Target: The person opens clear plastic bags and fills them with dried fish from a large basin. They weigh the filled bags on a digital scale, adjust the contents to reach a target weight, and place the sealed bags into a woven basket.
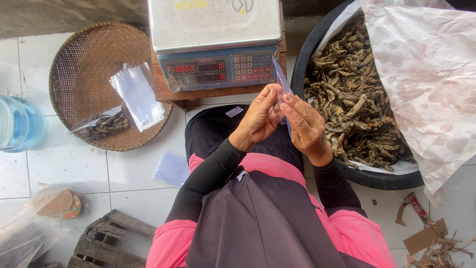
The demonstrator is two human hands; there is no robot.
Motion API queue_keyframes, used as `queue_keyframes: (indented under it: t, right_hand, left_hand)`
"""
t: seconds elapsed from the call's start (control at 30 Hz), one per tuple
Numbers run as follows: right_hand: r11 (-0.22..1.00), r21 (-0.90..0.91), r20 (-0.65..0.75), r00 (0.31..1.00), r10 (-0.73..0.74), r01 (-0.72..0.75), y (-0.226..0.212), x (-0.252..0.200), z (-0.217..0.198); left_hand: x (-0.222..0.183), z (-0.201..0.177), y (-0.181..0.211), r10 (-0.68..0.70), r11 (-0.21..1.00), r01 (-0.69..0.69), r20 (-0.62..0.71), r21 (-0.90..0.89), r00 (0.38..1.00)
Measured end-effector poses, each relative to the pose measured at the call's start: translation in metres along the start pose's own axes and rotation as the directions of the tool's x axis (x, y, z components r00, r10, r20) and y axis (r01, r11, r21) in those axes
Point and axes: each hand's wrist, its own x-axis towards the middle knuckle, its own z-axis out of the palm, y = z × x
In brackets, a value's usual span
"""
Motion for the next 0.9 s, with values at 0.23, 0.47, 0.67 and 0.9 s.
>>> queue_keyframes:
  t: [0.23,0.47,0.67,0.9]
  right_hand:
    - [1.0,0.03,0.025,1.0,0.009,-0.009,-0.003,0.003,-0.002]
    - [0.963,0.263,0.042,0.998,0.049,-0.059,-0.002,0.004,-0.009]
    - [0.881,0.366,0.003,0.947,0.321,-0.299,-0.003,-0.007,-0.007]
    - [0.872,0.359,-0.007,0.933,0.36,-0.334,-0.003,-0.013,-0.005]
  left_hand:
    - [0.002,0.002,-0.004,-0.001,0.997,-0.004,-0.054,-0.079,0.999]
    - [-0.001,-0.004,-0.002,0.02,0.998,-0.018,-0.032,0.059,0.999]
    - [-0.001,-0.007,-0.011,-0.014,0.997,0.02,-0.084,0.071,0.996]
    - [-0.001,-0.007,-0.015,0.028,0.986,-0.007,-0.126,0.167,0.992]
